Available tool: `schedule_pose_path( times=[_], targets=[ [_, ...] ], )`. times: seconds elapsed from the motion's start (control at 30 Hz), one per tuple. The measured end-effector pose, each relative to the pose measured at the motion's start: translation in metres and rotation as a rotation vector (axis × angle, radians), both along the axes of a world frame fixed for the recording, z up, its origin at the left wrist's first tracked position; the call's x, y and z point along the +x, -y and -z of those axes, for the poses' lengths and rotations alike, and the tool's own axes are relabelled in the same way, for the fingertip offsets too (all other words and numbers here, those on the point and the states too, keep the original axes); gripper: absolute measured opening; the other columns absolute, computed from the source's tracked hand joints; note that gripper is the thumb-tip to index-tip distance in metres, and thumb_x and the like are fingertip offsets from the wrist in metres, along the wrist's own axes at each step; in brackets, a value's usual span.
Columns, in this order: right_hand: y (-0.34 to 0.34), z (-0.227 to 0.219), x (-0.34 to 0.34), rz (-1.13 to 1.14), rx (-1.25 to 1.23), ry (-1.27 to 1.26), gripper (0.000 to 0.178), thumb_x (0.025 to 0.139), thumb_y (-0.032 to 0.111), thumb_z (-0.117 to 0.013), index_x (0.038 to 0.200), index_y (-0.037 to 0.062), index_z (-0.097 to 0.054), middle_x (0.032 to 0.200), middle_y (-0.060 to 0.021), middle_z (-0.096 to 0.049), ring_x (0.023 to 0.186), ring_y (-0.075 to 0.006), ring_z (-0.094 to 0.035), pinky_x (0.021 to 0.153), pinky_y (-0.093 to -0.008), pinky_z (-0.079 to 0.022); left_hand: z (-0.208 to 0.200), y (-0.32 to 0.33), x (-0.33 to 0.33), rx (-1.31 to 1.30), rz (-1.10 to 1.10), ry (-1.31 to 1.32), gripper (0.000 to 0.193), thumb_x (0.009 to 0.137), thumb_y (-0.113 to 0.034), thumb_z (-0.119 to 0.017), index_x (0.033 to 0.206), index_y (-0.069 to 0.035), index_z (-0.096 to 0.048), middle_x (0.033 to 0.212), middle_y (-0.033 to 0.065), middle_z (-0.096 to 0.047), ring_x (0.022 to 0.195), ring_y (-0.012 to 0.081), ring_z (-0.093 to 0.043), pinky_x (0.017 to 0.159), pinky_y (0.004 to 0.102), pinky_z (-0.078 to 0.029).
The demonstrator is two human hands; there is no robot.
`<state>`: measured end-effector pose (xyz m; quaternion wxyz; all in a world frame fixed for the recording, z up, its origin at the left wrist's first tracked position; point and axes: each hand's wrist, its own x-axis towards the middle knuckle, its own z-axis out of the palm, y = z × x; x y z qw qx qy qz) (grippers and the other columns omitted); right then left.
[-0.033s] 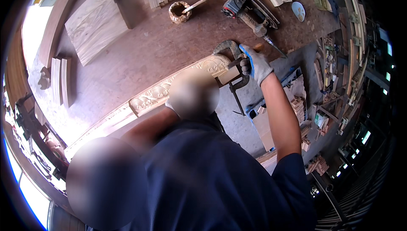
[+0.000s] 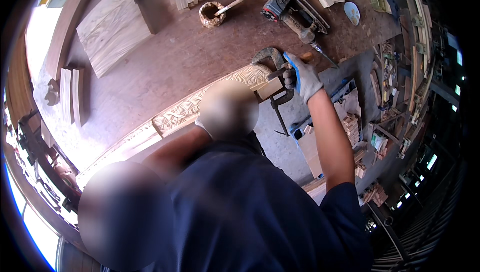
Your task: The person carves a decorative pattern into a long wooden plank using a chisel and mallet. They secure the plank with a clamp, chip away wood to form a repeating design, and periodically inspect the progress. The person repositions the plank and continues carving along its length.
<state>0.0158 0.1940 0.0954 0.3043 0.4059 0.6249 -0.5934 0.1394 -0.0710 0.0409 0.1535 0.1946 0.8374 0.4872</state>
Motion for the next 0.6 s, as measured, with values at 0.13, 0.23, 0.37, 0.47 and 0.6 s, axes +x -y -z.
schedule_pose_path(
  times=[0.13,0.23,0.37,0.47,0.6],
  targets=[
    [0.026,-0.029,0.042,-0.053,-0.112,-0.111,0.045,0.090,0.049,-0.077,0.088,0.0056,-0.067,0.066,-0.0067,-0.066,0.052,-0.0139,-0.062,0.047,-0.0275,-0.050,-0.019,-0.001,-0.009,-0.006,-0.019,-0.039,0.039,0.089,-0.029,-0.072,0.123,-0.011,-0.067,0.112,0.0148,-0.070,0.104,0.0328,-0.068,0.089,0.0440,-0.055],
    [0.045,-0.039,0.075,-0.015,-0.142,-0.094,0.041,0.093,0.045,-0.075,0.089,0.0045,-0.067,0.067,-0.0080,-0.066,0.052,-0.0150,-0.063,0.047,-0.0279,-0.051,-0.025,-0.005,-0.009,0.017,-0.052,-0.215,0.035,0.084,-0.024,-0.068,0.117,-0.010,-0.069,0.110,0.0149,-0.067,0.103,0.0357,-0.064,0.089,0.0477,-0.052],
    [0.044,-0.043,0.083,-0.030,-0.091,-0.073,0.039,0.094,0.043,-0.074,0.088,0.0046,-0.066,0.067,-0.0087,-0.066,0.051,-0.0158,-0.062,0.045,-0.0281,-0.050,-0.023,-0.009,-0.009,0.053,-0.093,-0.273,0.032,0.078,-0.023,-0.068,0.107,-0.010,-0.070,0.100,0.0151,-0.067,0.094,0.0363,-0.064,0.081,0.0482,-0.052],
    [0.026,-0.039,0.062,0.151,-0.033,-0.148,0.032,0.093,0.034,-0.075,0.087,0.0028,-0.068,0.066,-0.0091,-0.067,0.045,-0.0156,-0.059,0.043,-0.0283,-0.048,-0.034,-0.006,-0.013,-0.006,-0.061,-0.117,0.031,0.079,-0.022,-0.068,0.108,-0.010,-0.069,0.100,0.0151,-0.066,0.094,0.0355,-0.064,0.080,0.0472,-0.052],
    [0.012,-0.012,0.036,0.073,0.258,-0.293,0.032,0.089,0.030,-0.082,0.082,0.0019,-0.068,0.066,-0.0082,-0.068,0.045,-0.0138,-0.061,0.042,-0.0272,-0.049,-0.026,0.000,-0.009,0.037,-0.067,-0.078,0.030,0.086,-0.021,-0.066,0.113,-0.010,-0.068,0.105,0.0147,-0.066,0.097,0.0345,-0.064,0.083,0.0459,-0.052]
  ],
)
